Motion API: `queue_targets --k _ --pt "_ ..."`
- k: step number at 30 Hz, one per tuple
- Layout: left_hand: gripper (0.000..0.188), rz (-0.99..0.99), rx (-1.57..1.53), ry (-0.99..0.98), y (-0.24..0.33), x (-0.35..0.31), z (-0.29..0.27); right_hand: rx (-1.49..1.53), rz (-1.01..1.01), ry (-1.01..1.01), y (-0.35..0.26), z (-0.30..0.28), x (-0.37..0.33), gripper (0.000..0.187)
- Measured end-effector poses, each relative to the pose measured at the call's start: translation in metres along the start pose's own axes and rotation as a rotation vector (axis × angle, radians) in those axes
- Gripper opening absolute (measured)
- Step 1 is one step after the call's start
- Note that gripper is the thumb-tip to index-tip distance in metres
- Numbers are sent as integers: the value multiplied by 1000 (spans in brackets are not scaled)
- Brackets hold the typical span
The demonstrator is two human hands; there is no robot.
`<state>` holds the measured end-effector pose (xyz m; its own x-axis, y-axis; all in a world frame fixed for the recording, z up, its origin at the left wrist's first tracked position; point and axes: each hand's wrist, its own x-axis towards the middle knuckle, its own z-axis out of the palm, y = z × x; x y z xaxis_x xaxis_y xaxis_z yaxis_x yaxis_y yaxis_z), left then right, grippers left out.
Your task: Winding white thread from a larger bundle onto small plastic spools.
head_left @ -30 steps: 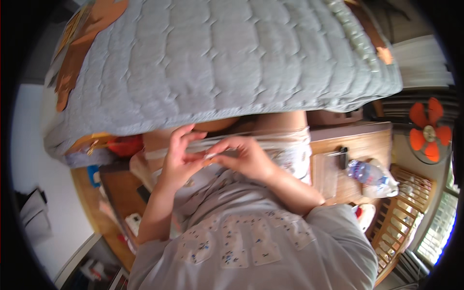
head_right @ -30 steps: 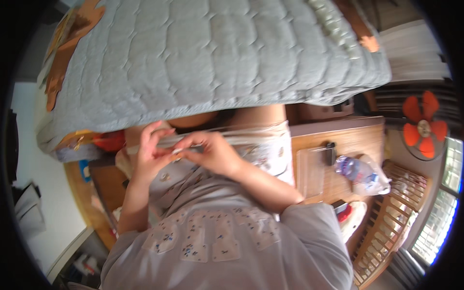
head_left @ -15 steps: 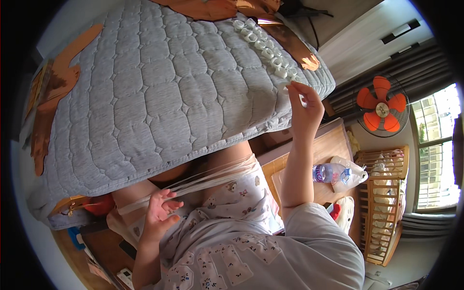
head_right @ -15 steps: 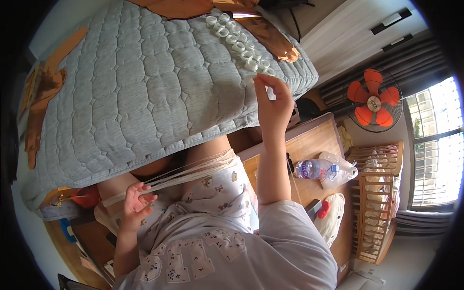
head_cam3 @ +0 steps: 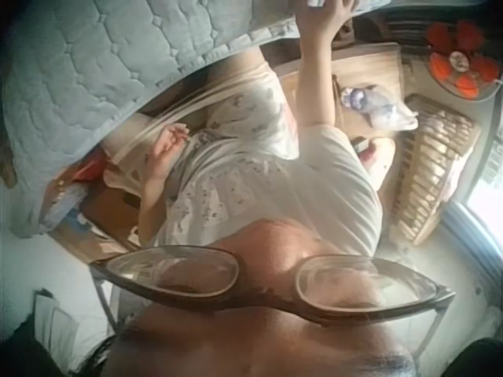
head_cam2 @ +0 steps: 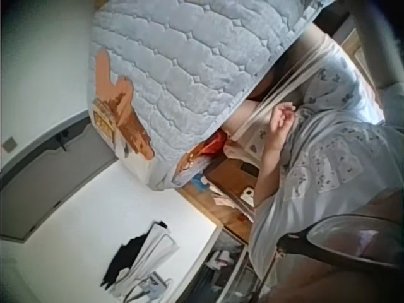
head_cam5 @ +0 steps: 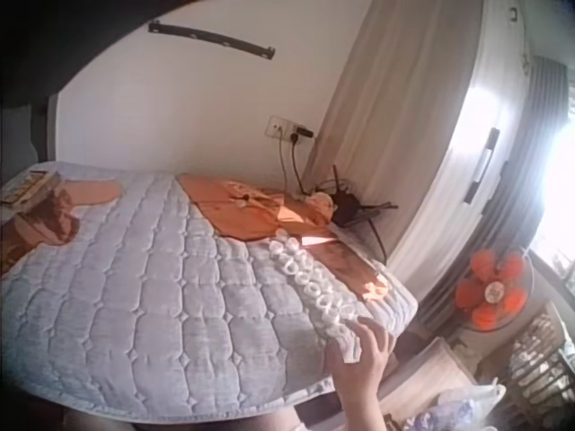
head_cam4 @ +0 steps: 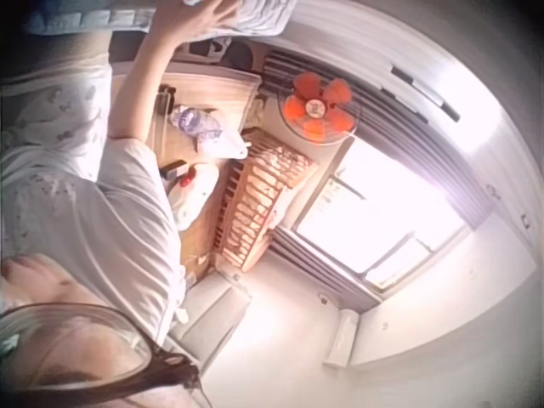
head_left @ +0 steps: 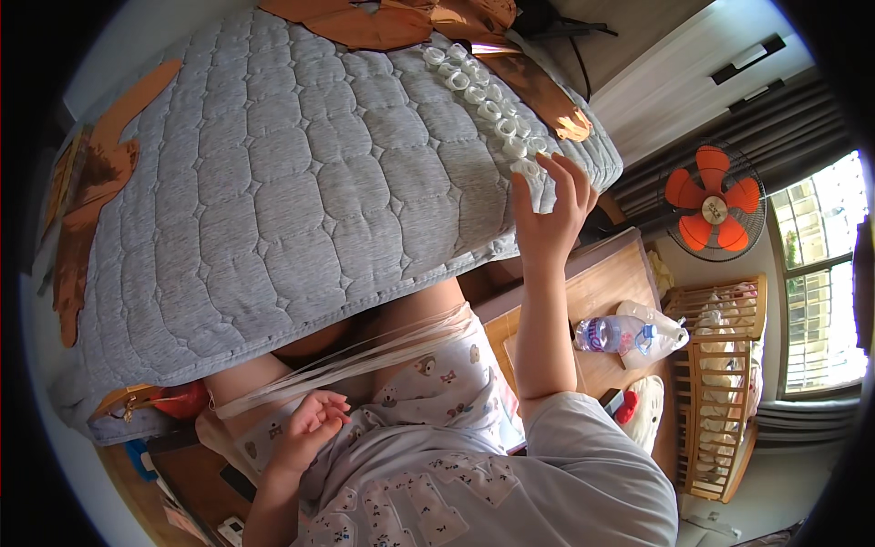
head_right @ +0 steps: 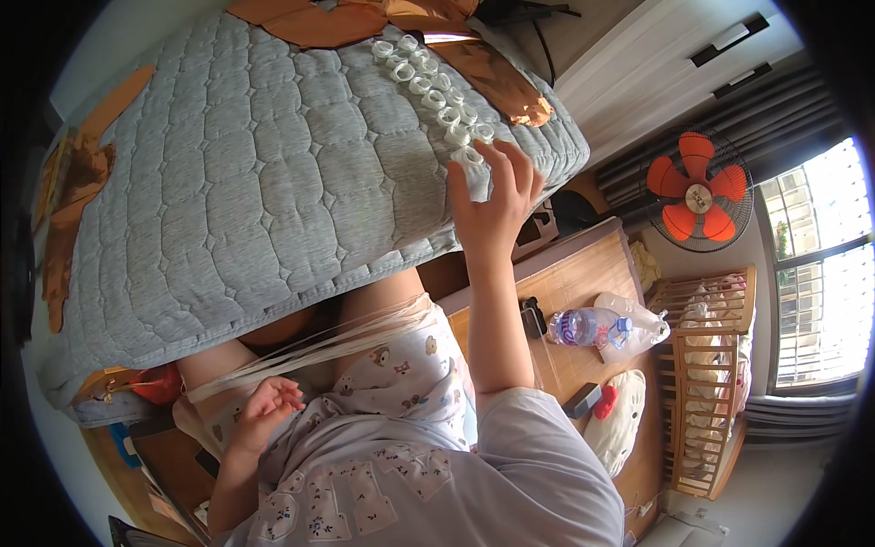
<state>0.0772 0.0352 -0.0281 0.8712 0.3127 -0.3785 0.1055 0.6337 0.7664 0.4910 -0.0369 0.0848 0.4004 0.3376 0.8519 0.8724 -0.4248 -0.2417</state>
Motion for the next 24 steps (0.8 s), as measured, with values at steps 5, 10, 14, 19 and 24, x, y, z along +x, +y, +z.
queue_targets --k 5,10,14,19,24 --pt "25 -31 -7 4 -8 2 3 -60 77 -8 2 3 2 47" --pt "22 -51 15 22 -11 4 5 -78 126 -51 11 1 8 52" --pt "19 -113 113 45 -12 0 -2 18 110 -43 11 -2 -1 54" --pt "11 218 797 459 16 -31 -56 -56 -166 137 -1 -12 -22 43" --pt "18 183 879 822 52 -79 -134 307 -127 40 -11 -9 -44 22"
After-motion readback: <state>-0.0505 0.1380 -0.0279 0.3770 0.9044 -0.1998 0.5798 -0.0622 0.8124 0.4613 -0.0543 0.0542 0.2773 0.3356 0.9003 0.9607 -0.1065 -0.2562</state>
